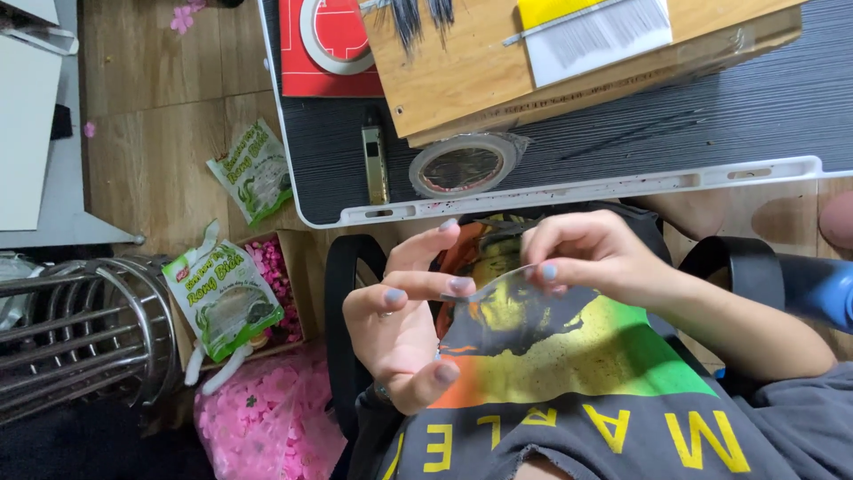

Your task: A person uses tweezers to carefully arrange false eyelashes on a wooden board and then prepares adhesive tape using scissors.

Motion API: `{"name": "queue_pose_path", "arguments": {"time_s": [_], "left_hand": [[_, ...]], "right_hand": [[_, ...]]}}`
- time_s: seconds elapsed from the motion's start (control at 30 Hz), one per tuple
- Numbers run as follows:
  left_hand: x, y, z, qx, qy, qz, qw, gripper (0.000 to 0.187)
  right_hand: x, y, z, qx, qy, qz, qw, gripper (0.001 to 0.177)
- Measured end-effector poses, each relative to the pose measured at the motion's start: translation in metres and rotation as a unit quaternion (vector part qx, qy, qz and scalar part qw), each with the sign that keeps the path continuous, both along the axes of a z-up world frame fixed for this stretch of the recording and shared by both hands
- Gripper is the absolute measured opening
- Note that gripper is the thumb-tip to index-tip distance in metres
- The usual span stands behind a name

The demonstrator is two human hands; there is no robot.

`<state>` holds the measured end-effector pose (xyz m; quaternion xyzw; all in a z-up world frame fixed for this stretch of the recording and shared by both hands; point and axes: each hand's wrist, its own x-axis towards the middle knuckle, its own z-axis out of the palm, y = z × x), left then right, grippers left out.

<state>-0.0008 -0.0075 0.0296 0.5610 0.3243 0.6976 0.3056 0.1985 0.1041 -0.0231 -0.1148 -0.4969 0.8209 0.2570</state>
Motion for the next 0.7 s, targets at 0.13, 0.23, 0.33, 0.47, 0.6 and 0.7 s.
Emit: {"name": "queue_pose_path", "arguments": {"time_s": [0.13,0.23,0.33,0.47,0.6,0.7], "left_hand": [[-0.004,0.005,0.0,-0.007,0.062,0.035,0.997,0.042],[-0.005,0.013,-0.006,0.05,0.158,0.163,0.973,0.048],[-0.006,0.014,-0.004,0.06,0.33,0.273,0.902,0.038],[0.001,0.02,-0.005,0.067,0.447,0.308,0.837,0.03],[0.011,0.028,-0.009,0.075,0.45,0.35,0.818,0.018],[0.016,0.038,-0.002,0.078,0.457,0.374,0.803,0.013]], "right_hand": [[0.019,0.003,-0.002,0.029,-0.024,-0.083,0.996,0.014],[0.034,0.006,0.014,0.134,-0.067,-0.176,0.973,0.009],[0.045,0.01,0.047,0.286,-0.117,-0.264,0.914,0.007],[0.058,0.011,0.084,0.477,-0.179,-0.278,0.814,0.013],[0.077,0.016,0.098,0.543,-0.264,-0.239,0.761,0.01],[0.099,0.034,0.085,0.567,-0.279,-0.206,0.747,0.006]]}}
